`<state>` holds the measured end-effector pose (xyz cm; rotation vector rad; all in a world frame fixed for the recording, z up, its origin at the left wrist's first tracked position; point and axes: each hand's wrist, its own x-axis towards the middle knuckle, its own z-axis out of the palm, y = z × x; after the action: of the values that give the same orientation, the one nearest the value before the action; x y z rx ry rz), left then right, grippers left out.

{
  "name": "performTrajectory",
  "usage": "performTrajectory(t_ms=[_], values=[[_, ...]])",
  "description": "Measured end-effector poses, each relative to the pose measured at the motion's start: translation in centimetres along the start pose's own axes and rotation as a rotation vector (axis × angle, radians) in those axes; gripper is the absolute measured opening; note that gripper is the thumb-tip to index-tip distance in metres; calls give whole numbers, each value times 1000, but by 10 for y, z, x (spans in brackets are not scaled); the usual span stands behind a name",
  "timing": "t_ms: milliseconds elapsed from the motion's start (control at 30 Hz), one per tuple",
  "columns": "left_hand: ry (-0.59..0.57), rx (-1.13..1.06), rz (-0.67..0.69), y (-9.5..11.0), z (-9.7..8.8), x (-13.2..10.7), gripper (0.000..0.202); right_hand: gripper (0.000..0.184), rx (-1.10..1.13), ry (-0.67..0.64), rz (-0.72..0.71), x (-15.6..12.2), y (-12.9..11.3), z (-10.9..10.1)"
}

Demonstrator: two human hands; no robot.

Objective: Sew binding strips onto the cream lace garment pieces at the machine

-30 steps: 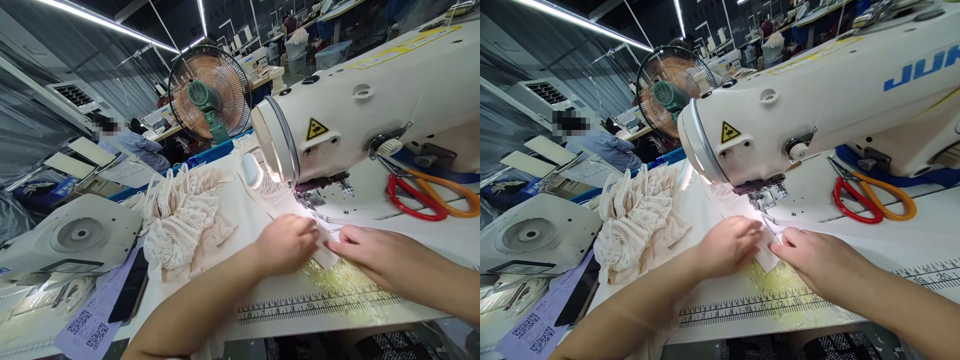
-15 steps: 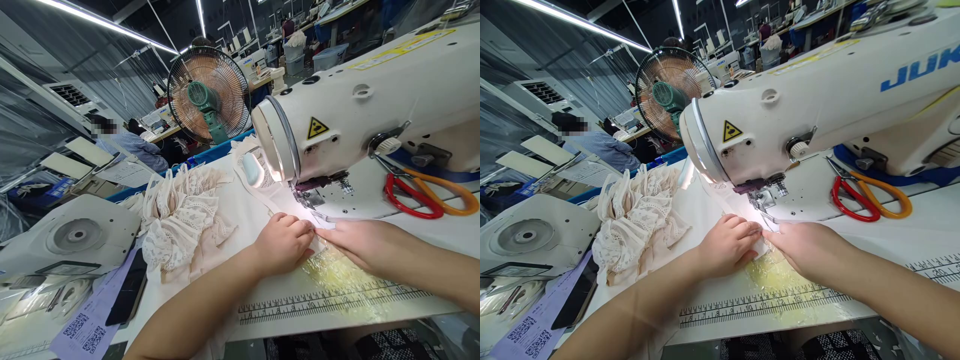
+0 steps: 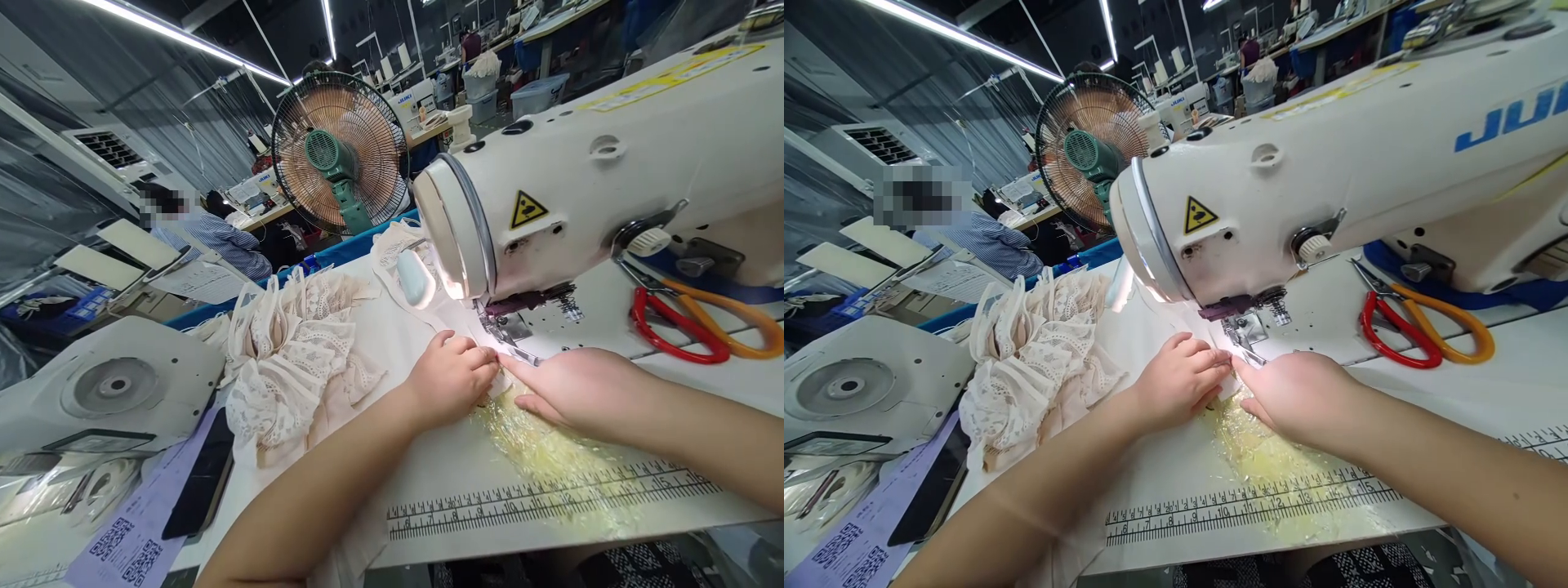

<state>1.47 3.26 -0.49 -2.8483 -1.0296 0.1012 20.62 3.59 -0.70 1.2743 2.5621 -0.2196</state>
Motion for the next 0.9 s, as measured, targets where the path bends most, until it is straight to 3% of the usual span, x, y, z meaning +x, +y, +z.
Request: performTrajectory(t_ms=[167, 367, 533, 633, 800, 900], values=[[-28, 1, -31, -8, -2, 4, 28, 59, 20, -100, 60, 6, -11, -14], [-53, -13, -69, -18, -4, 8, 27, 62, 33, -88, 80, 11, -21, -23], [-48, -8, -114, -25, -3, 12, 27, 60, 2, -50, 101, 8, -22, -15], [-44, -10, -140, -32, -2, 12, 26, 54, -12, 43, 94, 1, -21, -2], [16, -71, -199, -43, 0, 8, 28, 43, -10, 314, 4, -9, -17, 21], [65, -160, -414, -47, 3, 10, 25, 40, 15, 405, -27, -10, -14, 29]])
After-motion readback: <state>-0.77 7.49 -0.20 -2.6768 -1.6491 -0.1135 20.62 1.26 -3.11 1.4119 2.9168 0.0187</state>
